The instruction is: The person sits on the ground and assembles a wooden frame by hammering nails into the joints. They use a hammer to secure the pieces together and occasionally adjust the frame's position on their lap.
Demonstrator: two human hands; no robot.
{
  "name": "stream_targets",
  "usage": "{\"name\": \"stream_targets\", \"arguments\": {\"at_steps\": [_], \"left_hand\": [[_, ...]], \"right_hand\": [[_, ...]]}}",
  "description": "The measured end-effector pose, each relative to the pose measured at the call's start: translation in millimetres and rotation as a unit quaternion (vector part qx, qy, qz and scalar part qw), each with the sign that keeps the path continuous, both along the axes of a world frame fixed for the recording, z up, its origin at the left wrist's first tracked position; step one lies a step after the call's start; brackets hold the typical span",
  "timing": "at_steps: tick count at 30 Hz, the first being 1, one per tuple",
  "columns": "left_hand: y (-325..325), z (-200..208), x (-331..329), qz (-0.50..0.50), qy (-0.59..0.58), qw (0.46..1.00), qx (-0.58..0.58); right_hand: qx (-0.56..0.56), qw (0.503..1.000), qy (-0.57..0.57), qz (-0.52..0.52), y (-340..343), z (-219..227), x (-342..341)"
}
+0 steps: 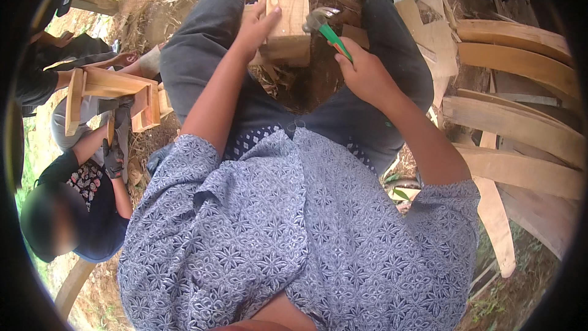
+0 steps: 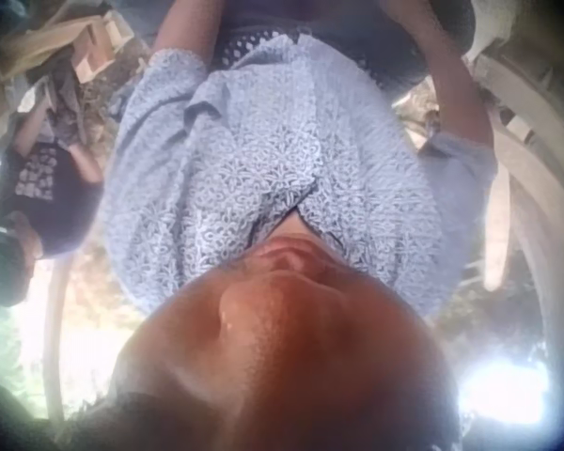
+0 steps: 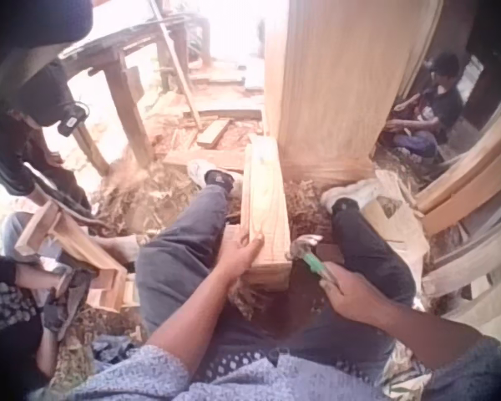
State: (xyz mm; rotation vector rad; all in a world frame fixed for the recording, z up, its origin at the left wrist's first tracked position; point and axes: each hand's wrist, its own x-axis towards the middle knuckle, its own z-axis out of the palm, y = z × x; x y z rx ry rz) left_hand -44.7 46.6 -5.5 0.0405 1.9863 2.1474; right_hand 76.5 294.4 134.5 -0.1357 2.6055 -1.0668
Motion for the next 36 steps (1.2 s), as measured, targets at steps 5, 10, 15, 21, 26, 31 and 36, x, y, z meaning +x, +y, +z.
{"name": "stream_targets", "arguments": {"at_steps": [5, 10, 15, 21, 26, 31, 36], "left_hand": [[-9, -15, 8, 0.037, 0.026, 0.998, -0.039], [2, -8, 4, 0.038, 0.023, 0.997, -0.064], [4, -11, -5, 0.014, 0.036, 0.998, -0.048], [0, -19, 4, 0.040, 0.038, 0.996, -0.066], [6, -26, -3, 0.008, 0.014, 1.000, 0.002], [-1, 4, 14, 0.010, 0.012, 1.000, 0.013], [8, -10, 5, 0.011, 0.016, 1.000, -0.008]], "right_hand": [[-0.139, 0.974, 0.112, -0.141, 1, 81, -18], [-0.074, 0.949, 0.286, -0.110, -1, 32, -8], [0.006, 0.991, 0.135, -0.022, 22, 1, -14], [0.053, 0.934, 0.328, -0.133, 24, 35, -10], [0.016, 1.000, 0.018, -0.017, 3, -6, 3], [-0.137, 0.965, 0.144, -0.171, -1, 70, -8], [0.114, 0.936, 0.325, -0.065, 3, 11, 7]]}}
